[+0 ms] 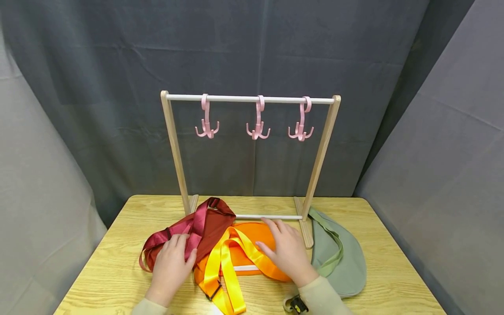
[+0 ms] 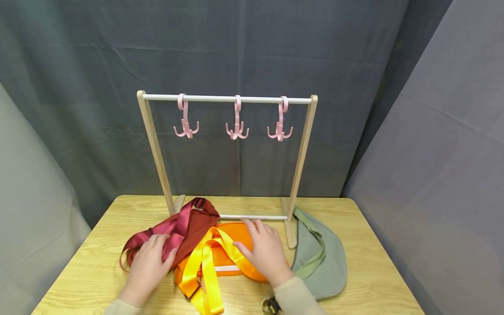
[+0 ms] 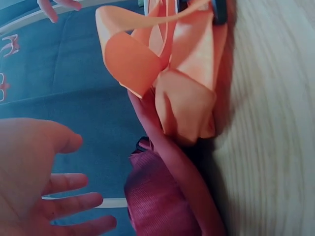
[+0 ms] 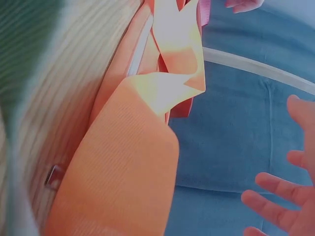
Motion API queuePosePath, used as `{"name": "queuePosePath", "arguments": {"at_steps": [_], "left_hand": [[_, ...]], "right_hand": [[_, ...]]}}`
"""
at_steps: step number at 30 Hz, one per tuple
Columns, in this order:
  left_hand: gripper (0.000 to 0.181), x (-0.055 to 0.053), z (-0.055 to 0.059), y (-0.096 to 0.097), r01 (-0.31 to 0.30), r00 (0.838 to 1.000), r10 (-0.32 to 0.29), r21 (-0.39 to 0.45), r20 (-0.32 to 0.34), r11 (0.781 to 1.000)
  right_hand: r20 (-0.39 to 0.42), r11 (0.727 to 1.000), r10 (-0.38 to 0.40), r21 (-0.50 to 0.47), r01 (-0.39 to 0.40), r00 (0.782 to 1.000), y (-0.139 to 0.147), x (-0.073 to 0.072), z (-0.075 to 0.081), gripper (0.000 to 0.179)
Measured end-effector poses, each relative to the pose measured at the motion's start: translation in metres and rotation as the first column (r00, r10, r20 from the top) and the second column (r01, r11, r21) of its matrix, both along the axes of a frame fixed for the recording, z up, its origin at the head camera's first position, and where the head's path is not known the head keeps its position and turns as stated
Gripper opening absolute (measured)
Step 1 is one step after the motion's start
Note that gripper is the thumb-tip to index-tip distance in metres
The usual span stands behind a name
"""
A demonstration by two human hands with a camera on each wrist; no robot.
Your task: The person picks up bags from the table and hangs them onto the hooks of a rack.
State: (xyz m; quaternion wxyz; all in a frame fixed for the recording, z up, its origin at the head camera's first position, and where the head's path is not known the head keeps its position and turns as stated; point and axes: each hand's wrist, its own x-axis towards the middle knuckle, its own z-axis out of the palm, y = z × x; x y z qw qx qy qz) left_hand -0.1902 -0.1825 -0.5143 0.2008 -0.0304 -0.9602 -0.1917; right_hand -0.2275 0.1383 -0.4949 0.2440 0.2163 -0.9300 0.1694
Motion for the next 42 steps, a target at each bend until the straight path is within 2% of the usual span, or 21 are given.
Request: {"name": "queuePosePath", "arguments": {"at_steps": [7,17,24,32,42], "left_hand": [[0.047,0.0,-0.008,-0.007,-0.001,1.0,0.001,0.001,-0.002,1.0],[0.051,-0.001,-0.01,-0.012,0.004,1.0,-0.004,-0.008,-0.014,1.0],[0.053,-0.003,-0.012,-0.011,-0.008,1.0,0.008,0.024,0.022,1.0],[0.056,-0.006,-0.014,-0.009,-0.027,0.997,0.026,0.011,0.067,1.0],[0.052,-0.01,-0.018,-0.008,-0.015,0.999,0.014,0.022,0.032,1.0]], "right_hand": [[0.015,1.0,0.009,0.021,-0.009,1.0,-0.011,-0.003,0.002,0.067],[0.01,1.0,0.02,0.005,-0.02,1.0,-0.023,-0.007,0.007,0.065],[0.024,0.999,0.038,0.012,-0.038,0.999,-0.033,-0.009,0.012,0.066],[0.017,0.999,0.049,0.022,-0.049,0.999,-0.043,-0.01,0.014,0.067],[0.019,0.997,0.068,0.024,-0.068,0.998,-0.056,-0.012,0.013,0.067]]}}
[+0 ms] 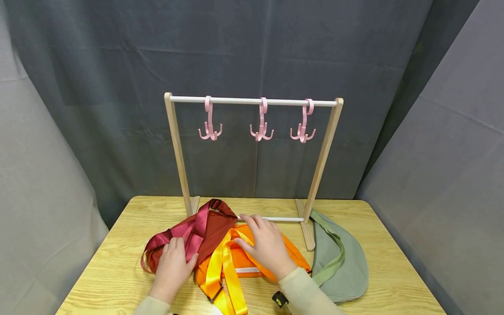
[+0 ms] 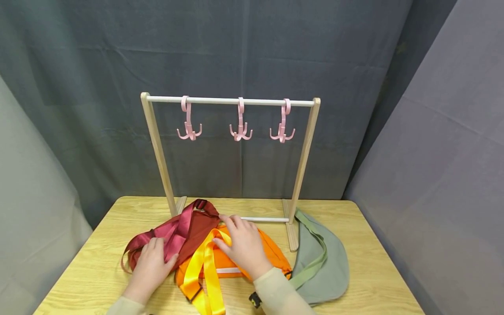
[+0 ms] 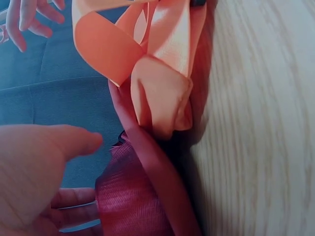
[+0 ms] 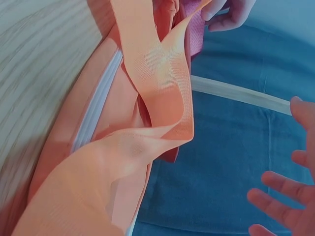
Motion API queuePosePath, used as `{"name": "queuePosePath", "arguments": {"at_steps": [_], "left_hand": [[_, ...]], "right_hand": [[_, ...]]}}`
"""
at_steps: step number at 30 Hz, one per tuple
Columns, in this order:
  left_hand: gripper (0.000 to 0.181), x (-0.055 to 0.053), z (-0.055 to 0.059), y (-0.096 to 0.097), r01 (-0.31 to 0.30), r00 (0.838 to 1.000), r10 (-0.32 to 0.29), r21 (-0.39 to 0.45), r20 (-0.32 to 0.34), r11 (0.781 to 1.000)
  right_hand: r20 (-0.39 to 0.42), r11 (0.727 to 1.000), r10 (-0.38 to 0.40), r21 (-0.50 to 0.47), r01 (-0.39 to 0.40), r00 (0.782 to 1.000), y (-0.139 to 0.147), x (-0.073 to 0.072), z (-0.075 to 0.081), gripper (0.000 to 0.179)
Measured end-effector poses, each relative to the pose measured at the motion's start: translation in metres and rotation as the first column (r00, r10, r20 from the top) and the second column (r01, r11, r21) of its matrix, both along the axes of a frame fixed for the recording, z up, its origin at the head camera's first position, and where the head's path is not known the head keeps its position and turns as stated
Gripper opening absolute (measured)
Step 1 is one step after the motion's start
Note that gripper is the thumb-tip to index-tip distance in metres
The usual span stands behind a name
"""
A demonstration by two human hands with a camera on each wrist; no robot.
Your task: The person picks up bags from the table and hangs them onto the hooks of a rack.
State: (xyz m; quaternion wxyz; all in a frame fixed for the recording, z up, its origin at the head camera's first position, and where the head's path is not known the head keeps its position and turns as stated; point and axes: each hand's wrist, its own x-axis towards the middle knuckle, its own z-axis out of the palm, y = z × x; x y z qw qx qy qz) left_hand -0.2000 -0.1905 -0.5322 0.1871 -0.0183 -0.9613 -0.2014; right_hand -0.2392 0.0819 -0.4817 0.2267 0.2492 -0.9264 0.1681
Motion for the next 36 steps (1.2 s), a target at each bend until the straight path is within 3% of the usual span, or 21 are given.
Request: {"name": "queuePosePath", "arguments": {"at_steps": [12,25,36], "left_hand": [[0.046,-0.004,-0.004,0.002,-0.015,0.999,0.015,0.011,-0.036,1.0],[0.042,-0.009,-0.008,0.002,-0.023,1.0,0.023,-0.008,-0.018,1.0],[0.042,-0.011,-0.013,0.001,-0.037,0.999,0.038,-0.014,0.014,0.999]], "right_hand": [[-0.021,0.996,0.021,0.087,-0.019,1.0,-0.013,-0.001,-0.002,0.068],[-0.093,0.982,0.088,0.176,-0.07,0.992,-0.032,0.003,-0.006,0.067],[-0.064,0.966,0.116,0.239,-0.097,0.991,-0.044,0.007,-0.01,0.07]]}}
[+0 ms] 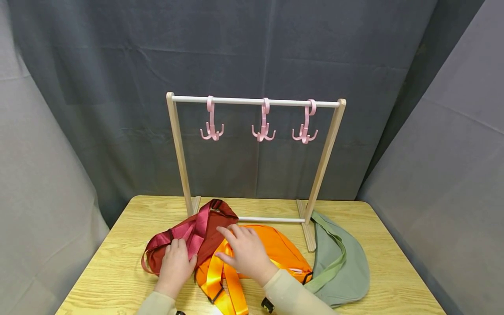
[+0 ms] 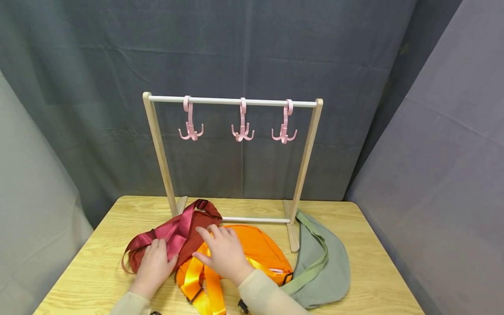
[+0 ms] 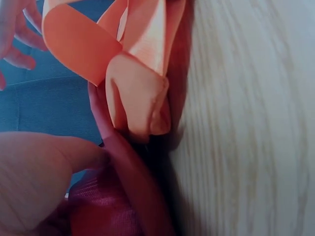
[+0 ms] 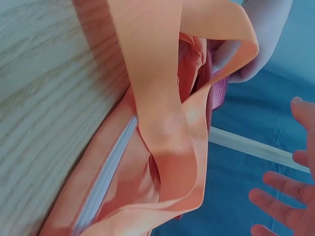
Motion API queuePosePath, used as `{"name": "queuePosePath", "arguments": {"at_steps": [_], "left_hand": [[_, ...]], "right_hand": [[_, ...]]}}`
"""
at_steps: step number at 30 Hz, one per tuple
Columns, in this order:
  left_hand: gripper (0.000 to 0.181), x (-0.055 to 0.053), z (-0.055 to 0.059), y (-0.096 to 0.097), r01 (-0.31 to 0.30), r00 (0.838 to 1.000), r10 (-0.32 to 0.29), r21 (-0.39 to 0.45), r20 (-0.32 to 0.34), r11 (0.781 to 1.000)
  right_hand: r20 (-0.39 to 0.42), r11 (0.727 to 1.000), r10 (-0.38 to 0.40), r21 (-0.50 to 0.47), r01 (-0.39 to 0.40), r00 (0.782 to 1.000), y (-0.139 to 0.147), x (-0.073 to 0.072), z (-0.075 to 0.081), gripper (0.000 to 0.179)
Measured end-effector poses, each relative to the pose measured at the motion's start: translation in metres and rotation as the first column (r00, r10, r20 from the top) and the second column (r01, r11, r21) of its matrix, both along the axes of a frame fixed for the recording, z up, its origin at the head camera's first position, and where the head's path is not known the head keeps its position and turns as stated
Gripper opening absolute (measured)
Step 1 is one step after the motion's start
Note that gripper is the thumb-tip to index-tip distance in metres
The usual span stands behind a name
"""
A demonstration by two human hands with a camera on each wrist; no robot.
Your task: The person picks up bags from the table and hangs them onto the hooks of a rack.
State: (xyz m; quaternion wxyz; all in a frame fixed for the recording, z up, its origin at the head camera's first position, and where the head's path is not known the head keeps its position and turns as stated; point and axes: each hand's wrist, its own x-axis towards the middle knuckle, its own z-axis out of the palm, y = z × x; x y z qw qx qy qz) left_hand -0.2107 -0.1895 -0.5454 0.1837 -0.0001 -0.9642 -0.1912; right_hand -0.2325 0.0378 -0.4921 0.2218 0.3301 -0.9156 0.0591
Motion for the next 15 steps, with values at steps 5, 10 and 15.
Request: {"name": "queuePosePath", "arguments": {"at_steps": [5,10,15], "left_hand": [[0.044,0.0006,0.0,-0.0001,-0.002,0.999,0.002,-0.003,0.032,1.0],[0.047,-0.0014,-0.0027,-0.0001,-0.004,0.999,0.005,-0.008,0.051,1.0],[0.049,-0.0034,-0.0044,-0.0005,-0.007,0.998,0.008,-0.014,0.059,1.0]], "right_hand": [[0.005,1.0,0.013,0.007,-0.013,1.0,-0.0044,0.0006,-0.002,0.069],[-0.001,1.0,0.023,0.011,-0.023,1.0,-0.0076,0.0012,-0.0039,0.068],[-0.002,1.0,0.025,0.008,-0.025,1.0,-0.0104,0.0031,-0.0036,0.066]]}}
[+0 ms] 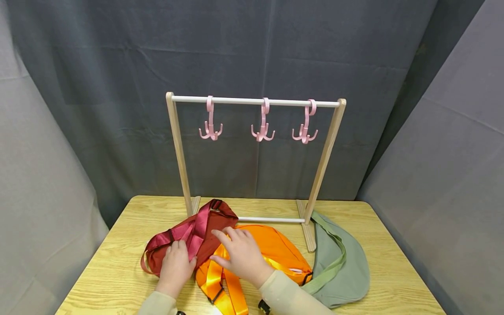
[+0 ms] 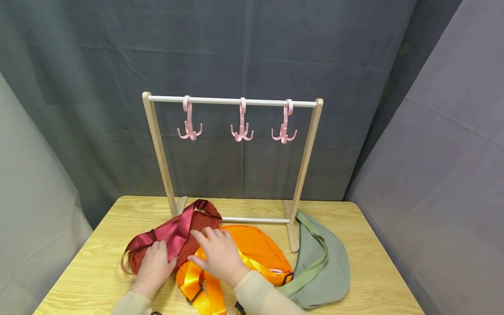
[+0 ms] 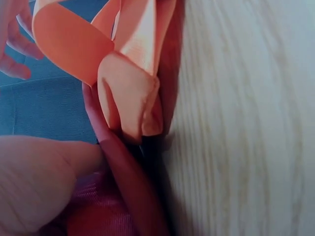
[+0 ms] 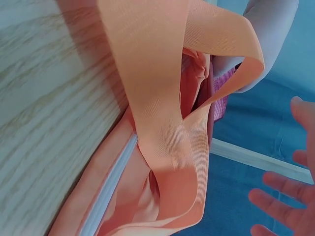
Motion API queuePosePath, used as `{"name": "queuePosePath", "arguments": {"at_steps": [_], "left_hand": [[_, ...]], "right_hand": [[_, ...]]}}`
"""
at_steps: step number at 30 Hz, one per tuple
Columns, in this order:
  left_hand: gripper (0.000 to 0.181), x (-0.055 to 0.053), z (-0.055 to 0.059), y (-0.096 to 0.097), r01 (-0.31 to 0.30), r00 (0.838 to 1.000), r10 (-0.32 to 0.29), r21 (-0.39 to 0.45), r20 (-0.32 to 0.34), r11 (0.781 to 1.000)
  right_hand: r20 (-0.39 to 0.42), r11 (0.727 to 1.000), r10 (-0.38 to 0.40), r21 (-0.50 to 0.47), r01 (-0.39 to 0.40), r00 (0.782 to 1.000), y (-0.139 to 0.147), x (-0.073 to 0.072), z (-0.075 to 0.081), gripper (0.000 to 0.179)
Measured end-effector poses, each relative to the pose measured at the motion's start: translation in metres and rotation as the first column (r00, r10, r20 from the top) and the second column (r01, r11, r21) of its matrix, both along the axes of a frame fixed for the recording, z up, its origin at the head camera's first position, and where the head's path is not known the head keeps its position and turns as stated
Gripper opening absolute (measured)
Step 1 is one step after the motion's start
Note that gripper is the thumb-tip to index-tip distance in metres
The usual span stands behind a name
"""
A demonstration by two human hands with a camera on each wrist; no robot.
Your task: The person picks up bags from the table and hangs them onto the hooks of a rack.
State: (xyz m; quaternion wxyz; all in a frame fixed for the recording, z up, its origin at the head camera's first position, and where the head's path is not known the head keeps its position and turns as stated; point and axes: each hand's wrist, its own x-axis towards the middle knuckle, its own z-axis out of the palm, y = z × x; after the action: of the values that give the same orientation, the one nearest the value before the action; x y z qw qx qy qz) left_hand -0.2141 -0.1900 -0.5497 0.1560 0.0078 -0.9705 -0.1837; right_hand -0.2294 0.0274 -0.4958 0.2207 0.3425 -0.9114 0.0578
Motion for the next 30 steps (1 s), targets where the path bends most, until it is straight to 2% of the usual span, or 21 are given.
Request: {"name": "queuePosePath", "arguments": {"at_steps": [7,13,17,22,30], "left_hand": [[0.035,0.001,0.003,0.0,0.014,1.0,-0.014,-0.039,0.011,0.999],[0.02,0.002,0.004,0.002,0.032,0.999,-0.036,-0.087,-0.037,0.996],[0.019,0.003,0.003,0.003,0.034,0.998,-0.04,-0.1,-0.055,0.994],[0.018,0.003,0.003,0.003,0.029,0.998,-0.034,-0.104,-0.048,0.994],[0.019,0.006,0.012,0.006,0.024,0.998,-0.028,-0.077,-0.063,0.997]], "right_hand": [[-0.023,1.0,0.011,-0.018,-0.011,1.0,-0.002,0.001,-0.002,0.066],[-0.031,1.0,0.013,-0.021,-0.013,0.999,-0.002,0.0,-0.004,0.065],[-0.029,1.0,0.007,-0.008,-0.008,1.0,-0.001,0.0,-0.004,0.065],[-0.018,1.0,-0.006,0.004,0.006,1.0,-0.001,0.0,-0.004,0.065],[-0.008,1.0,-0.015,-0.011,0.015,1.0,0.001,-0.002,-0.003,0.065]]}}
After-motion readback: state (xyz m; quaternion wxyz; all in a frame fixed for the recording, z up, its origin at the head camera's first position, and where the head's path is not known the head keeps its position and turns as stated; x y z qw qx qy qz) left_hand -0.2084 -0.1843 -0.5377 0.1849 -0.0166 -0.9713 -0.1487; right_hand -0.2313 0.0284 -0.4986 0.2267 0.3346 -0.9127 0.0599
